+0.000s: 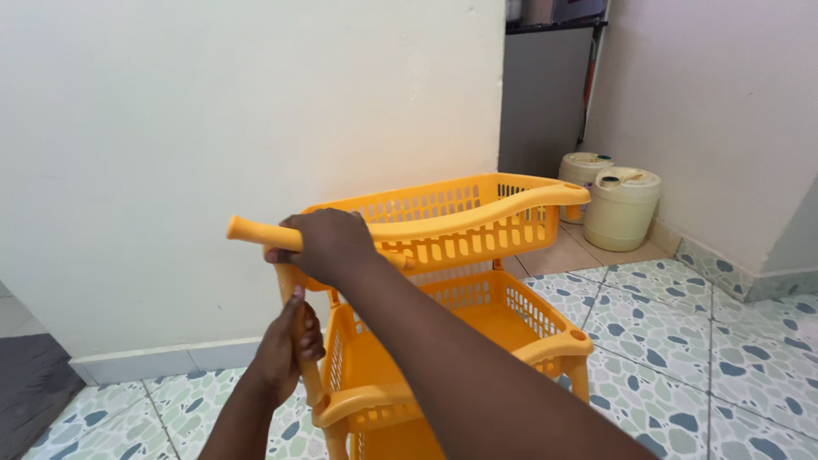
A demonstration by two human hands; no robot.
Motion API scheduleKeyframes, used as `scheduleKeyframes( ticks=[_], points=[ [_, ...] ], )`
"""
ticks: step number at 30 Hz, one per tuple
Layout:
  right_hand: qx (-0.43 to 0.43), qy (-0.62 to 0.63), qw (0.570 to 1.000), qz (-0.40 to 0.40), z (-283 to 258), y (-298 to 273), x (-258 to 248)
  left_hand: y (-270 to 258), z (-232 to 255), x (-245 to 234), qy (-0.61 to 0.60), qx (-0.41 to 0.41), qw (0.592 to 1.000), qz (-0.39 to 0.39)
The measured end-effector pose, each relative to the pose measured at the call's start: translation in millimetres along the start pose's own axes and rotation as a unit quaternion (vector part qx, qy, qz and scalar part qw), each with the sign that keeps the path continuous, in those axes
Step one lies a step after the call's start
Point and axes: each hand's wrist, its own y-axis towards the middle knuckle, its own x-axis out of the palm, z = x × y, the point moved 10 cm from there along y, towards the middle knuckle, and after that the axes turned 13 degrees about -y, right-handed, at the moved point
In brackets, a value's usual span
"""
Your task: The person disassembles a yellow plastic three-tier rack by hand, removing the vertical support poles and separating the baskets. The components are placed on the tiled floor.
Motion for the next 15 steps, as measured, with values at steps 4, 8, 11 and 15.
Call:
scheduleKeyframes(
  ticks=[4, 8, 11, 15],
  points=[
    [0.033, -0.018, 0.999, 0.014, -8, -1, 1, -3, 7, 2, 0.003, -0.005, 1.0, 0.004],
    [0.06, -0.04, 0.997, -0.004, -11, 5, 10, 2, 15, -12, 0.066, -0.004, 0.997, 0.045],
    [0.064, -0.035, 0.997, -0.005, -8, 5, 14, 11, 9, -17, 0.055, -0.032, 0.998, 0.024],
    [0.055, -0.031, 0.998, 0.011, -10, 5, 12, 15, 1, -18, 0.013, -0.084, 0.996, -0.038]
  ],
)
